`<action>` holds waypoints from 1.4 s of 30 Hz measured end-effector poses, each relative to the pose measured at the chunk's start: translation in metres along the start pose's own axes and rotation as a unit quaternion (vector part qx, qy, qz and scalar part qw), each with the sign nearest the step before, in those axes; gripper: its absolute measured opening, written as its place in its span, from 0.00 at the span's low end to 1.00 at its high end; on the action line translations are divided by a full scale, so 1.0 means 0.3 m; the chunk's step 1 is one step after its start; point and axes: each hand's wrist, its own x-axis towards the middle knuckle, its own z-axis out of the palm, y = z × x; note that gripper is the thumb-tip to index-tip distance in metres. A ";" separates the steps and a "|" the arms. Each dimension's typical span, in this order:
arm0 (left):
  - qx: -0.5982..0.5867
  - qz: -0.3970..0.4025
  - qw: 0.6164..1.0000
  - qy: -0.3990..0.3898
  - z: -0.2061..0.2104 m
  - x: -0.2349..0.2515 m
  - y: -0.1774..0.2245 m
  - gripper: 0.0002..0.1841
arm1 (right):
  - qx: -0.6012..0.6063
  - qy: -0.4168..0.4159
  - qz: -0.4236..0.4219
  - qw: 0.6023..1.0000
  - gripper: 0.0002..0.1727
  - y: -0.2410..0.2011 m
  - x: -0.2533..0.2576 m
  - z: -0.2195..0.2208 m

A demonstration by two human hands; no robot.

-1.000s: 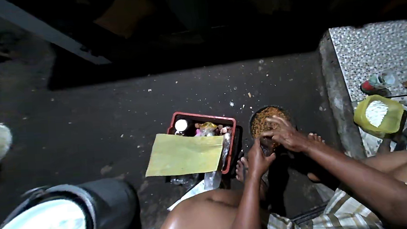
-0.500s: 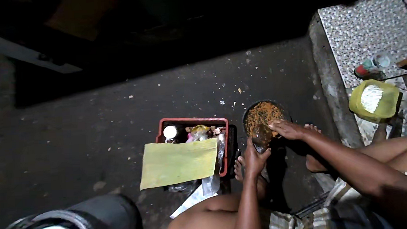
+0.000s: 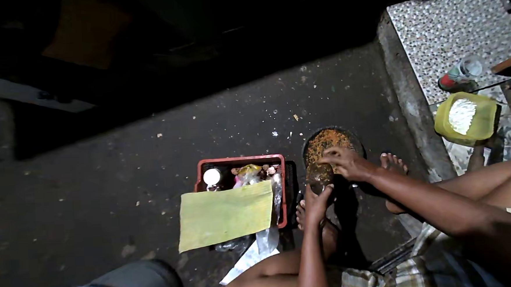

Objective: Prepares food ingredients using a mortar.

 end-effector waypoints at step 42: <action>0.021 0.196 0.979 0.055 -0.349 -0.421 0.399 0.33 | -0.123 -0.076 0.041 0.989 0.24 0.270 0.288 0.085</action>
